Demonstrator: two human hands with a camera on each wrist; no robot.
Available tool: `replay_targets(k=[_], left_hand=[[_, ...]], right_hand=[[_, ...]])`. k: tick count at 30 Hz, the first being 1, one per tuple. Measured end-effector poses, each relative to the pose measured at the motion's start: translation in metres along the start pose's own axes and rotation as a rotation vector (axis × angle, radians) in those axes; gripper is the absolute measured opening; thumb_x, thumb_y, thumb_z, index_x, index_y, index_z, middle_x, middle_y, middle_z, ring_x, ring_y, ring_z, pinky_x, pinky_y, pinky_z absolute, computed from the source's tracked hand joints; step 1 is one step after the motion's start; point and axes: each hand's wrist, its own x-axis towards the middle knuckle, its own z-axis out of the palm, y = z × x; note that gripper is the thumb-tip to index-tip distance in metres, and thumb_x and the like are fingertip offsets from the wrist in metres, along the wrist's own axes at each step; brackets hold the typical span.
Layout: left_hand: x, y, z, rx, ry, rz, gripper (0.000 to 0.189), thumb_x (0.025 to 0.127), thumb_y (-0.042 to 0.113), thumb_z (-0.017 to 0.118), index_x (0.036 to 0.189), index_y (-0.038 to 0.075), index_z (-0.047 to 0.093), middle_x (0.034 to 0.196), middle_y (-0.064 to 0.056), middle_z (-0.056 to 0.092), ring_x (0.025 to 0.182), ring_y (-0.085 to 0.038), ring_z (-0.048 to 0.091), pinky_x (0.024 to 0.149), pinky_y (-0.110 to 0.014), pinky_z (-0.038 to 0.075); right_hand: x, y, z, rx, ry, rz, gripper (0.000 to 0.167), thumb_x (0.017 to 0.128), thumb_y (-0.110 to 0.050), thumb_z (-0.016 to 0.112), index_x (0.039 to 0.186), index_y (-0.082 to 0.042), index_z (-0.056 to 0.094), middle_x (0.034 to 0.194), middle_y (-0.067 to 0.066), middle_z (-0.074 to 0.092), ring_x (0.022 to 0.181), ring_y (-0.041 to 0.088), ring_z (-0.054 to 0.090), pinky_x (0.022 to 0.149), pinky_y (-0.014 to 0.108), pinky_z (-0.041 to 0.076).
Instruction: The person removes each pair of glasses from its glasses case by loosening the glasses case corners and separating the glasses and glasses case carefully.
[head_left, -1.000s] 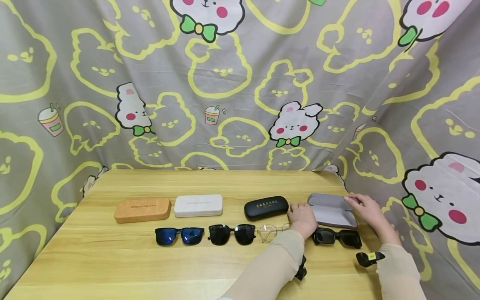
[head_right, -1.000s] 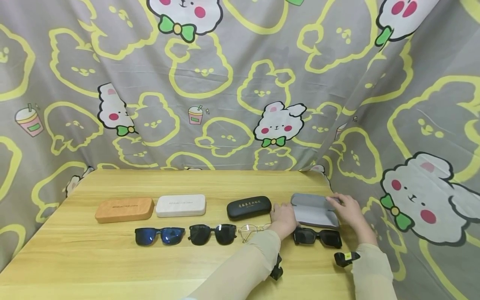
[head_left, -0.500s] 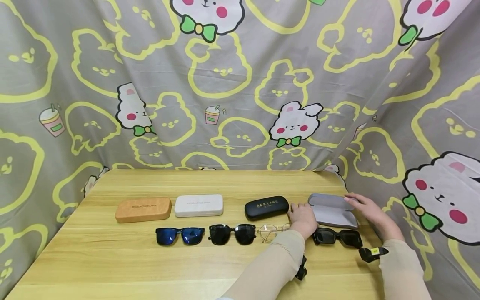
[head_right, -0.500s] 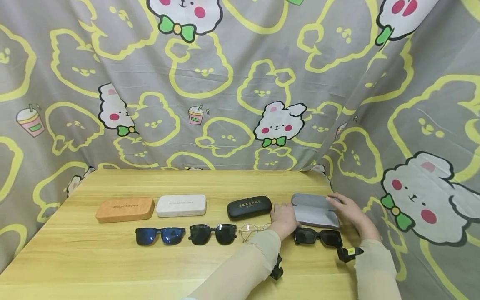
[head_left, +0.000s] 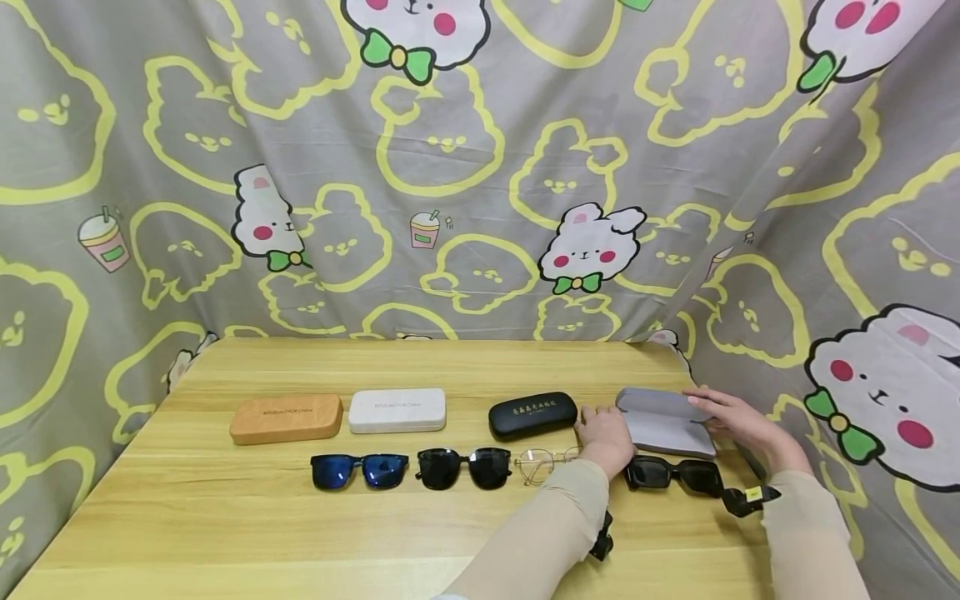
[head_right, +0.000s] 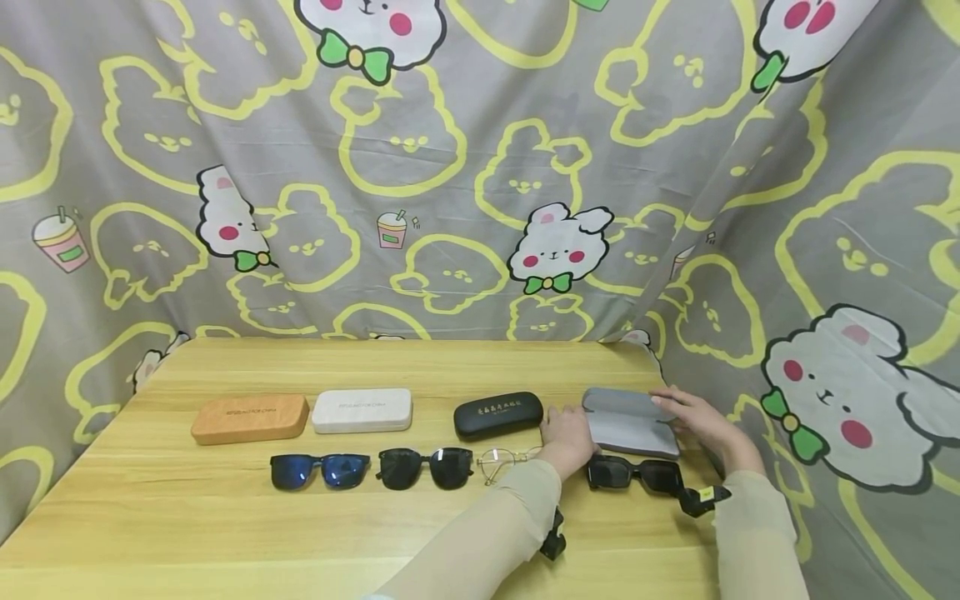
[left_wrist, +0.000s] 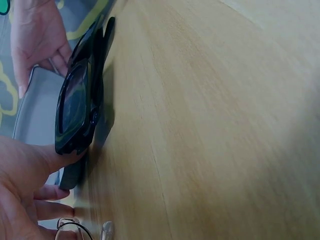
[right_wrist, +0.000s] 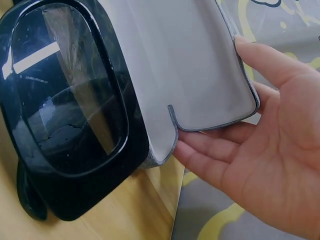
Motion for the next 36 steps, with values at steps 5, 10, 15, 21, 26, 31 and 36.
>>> replay_targets(k=[5,10,15,21,26,31,36], left_hand=[[0.000,0.001,0.001,0.001,-0.002,0.003,0.069,0.075,0.060,0.075,0.134,0.033,0.052,0.137,0.012,0.053,0.136,-0.017,0.041,0.105,-0.037,0.045],[0.000,0.000,0.002,0.007,0.004,0.002,0.069,0.075,0.061,0.075,0.134,0.034,0.052,0.137,0.012,0.053,0.135,-0.016,0.041,0.105,-0.036,0.044],[0.000,0.000,0.003,-0.002,0.003,0.001,0.069,0.074,0.060,0.075,0.134,0.033,0.054,0.136,0.012,0.054,0.135,-0.016,0.042,0.105,-0.036,0.044],[-0.001,-0.001,0.001,-0.019,0.001,0.001,0.069,0.073,0.060,0.077,0.132,0.032,0.056,0.134,0.011,0.055,0.133,-0.017,0.043,0.104,-0.036,0.045],[-0.001,-0.001,0.000,-0.034,0.007,-0.011,0.069,0.071,0.060,0.079,0.130,0.033,0.057,0.132,0.012,0.056,0.131,-0.016,0.043,0.103,-0.036,0.045],[0.000,-0.001,0.000,-0.040,0.018,-0.021,0.068,0.069,0.060,0.080,0.128,0.033,0.059,0.127,0.013,0.058,0.127,-0.014,0.045,0.101,-0.035,0.046],[0.000,-0.001,0.001,-0.049,0.014,-0.019,0.068,0.069,0.060,0.080,0.128,0.033,0.059,0.126,0.013,0.059,0.125,-0.014,0.046,0.102,-0.034,0.045]], right_hand=[[0.000,0.005,0.000,-0.021,0.023,-0.024,0.064,0.104,-0.039,0.044,0.147,0.007,0.034,0.155,0.032,0.018,0.097,-0.011,0.046,0.093,0.033,0.050],[-0.004,0.011,0.003,-0.010,0.078,-0.071,0.063,0.102,-0.037,0.049,0.144,0.009,0.039,0.143,0.015,0.046,0.101,-0.021,0.047,0.093,0.019,0.050],[-0.006,0.016,0.003,0.035,0.091,-0.125,0.053,0.101,-0.032,0.053,0.139,0.006,0.049,0.120,-0.022,0.051,0.102,-0.019,0.051,0.089,0.013,0.049],[-0.007,0.023,0.005,0.042,0.105,-0.156,0.042,0.102,-0.029,0.051,0.134,-0.004,0.059,0.121,-0.024,0.057,0.103,-0.019,0.052,0.088,0.011,0.049],[-0.009,0.025,0.008,0.001,0.122,-0.164,0.049,0.101,-0.032,0.052,0.137,0.001,0.054,0.124,-0.023,0.055,0.106,-0.023,0.047,0.089,0.007,0.046],[-0.011,0.029,0.010,-0.050,0.163,-0.176,0.048,0.100,-0.035,0.054,0.136,-0.004,0.057,0.133,-0.014,0.057,0.106,-0.027,0.038,0.087,0.004,0.042],[-0.011,0.031,0.012,-0.045,0.175,-0.205,0.049,0.099,-0.030,0.056,0.133,0.005,0.056,0.113,-0.036,0.055,0.105,-0.025,0.044,0.085,0.003,0.042]])
